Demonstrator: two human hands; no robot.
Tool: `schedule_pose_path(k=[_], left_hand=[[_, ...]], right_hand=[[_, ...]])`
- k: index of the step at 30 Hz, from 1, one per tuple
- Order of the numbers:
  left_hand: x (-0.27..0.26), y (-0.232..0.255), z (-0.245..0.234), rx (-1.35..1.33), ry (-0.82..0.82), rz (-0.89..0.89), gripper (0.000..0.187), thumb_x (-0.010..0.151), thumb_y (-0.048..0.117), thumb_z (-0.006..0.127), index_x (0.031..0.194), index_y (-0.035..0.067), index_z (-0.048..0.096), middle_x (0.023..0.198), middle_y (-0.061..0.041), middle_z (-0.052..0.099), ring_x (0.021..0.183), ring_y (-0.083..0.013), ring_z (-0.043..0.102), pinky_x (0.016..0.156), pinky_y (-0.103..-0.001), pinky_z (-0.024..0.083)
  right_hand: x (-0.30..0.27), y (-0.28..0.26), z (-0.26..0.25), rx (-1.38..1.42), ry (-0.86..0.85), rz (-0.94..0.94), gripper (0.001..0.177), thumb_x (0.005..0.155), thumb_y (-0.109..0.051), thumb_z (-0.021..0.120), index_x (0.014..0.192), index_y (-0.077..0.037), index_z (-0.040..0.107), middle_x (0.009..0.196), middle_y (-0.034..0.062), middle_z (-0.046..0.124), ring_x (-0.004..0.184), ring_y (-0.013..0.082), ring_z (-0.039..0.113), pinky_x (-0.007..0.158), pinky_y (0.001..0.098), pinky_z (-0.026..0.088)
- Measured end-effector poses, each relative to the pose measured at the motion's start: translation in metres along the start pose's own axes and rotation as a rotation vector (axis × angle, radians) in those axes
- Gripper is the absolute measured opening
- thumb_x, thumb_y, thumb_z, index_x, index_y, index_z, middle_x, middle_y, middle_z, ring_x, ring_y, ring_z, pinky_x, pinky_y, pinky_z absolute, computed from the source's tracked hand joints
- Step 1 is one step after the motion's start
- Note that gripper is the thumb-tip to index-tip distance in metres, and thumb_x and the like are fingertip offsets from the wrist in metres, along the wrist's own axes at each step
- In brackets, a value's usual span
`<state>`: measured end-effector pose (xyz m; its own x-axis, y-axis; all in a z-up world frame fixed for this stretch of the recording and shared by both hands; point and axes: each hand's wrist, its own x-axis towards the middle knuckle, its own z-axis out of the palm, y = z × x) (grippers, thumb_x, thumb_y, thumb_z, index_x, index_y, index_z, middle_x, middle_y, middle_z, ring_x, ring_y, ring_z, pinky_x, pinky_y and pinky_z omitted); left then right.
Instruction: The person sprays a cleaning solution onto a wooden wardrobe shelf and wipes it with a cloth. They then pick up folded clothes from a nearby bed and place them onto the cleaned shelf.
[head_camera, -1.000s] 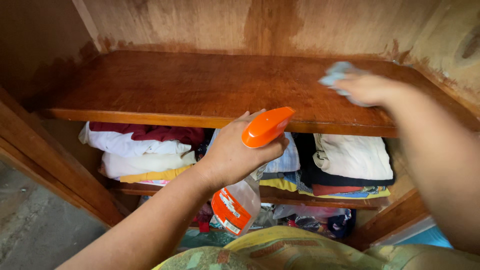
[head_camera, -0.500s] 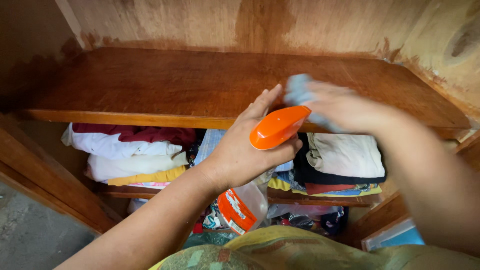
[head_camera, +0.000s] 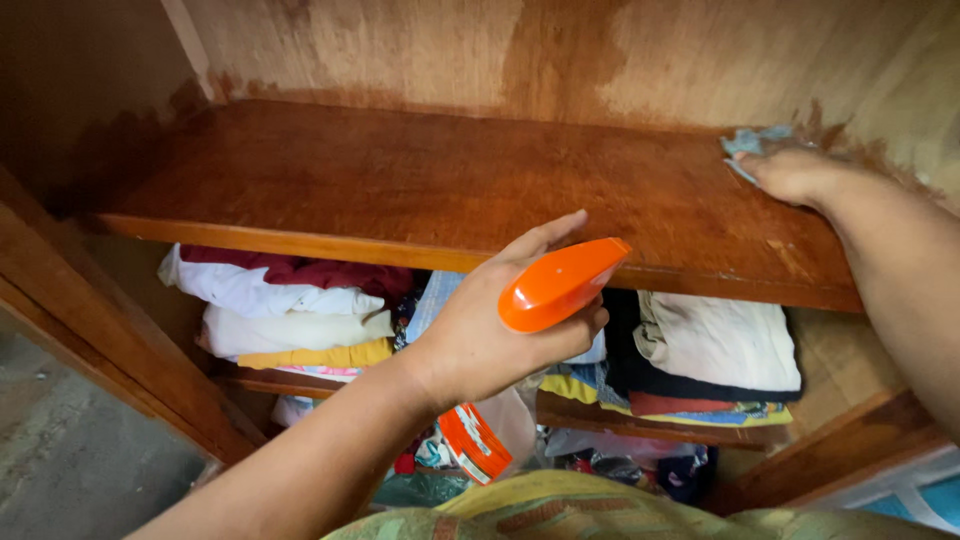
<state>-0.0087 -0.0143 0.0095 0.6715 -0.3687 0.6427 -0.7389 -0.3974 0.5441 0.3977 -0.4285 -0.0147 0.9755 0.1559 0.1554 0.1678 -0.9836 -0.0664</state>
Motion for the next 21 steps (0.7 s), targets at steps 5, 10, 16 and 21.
schedule_pose_path(k=[5,10,16,21], left_hand=[[-0.006,0.02,-0.01,-0.182,0.092,-0.303,0.061,0.083,0.032,0.072,0.137,0.007,0.058,0.125,-0.011,0.072,0.113,-0.0226,0.073,0.101,-0.031,0.054],[-0.016,0.029,-0.021,-0.071,0.139,-0.295,0.06,0.083,0.032,0.073,0.136,0.007,0.06,0.129,-0.01,0.07,0.111,-0.0228,0.073,0.099,-0.031,0.054],[-0.039,0.034,-0.037,0.004,0.201,-0.197,0.05,0.087,0.027,0.074,0.132,0.006,0.064,0.139,-0.012,0.065,0.118,-0.0254,0.07,0.103,-0.034,0.053],[-0.054,0.043,-0.047,-0.023,0.202,-0.277,0.044,0.084,0.027,0.072,0.124,0.009,0.066,0.12,-0.008,0.071,0.105,-0.0251,0.072,0.095,-0.034,0.056]], right_hand=[[-0.019,-0.087,-0.009,0.031,-0.068,-0.442,0.061,0.103,-0.054,0.034,0.152,-0.02,0.047,0.163,0.0123,0.039,0.151,0.0332,0.033,0.123,0.0446,0.024],[-0.096,-0.227,-0.025,0.077,-0.092,-0.718,0.061,0.101,-0.054,0.035,0.154,-0.025,0.043,0.166,0.0114,0.028,0.155,0.0312,0.02,0.124,0.047,0.016],[-0.177,-0.33,-0.044,0.094,-0.158,-0.826,0.071,0.098,-0.048,0.047,0.16,-0.018,0.029,0.17,0.0108,0.014,0.157,0.031,0.009,0.124,0.047,0.011],[-0.224,-0.365,-0.049,0.092,-0.078,-0.847,0.072,0.093,-0.042,0.056,0.157,-0.021,0.033,0.166,0.0131,0.018,0.153,0.0325,0.014,0.121,0.046,0.013]])
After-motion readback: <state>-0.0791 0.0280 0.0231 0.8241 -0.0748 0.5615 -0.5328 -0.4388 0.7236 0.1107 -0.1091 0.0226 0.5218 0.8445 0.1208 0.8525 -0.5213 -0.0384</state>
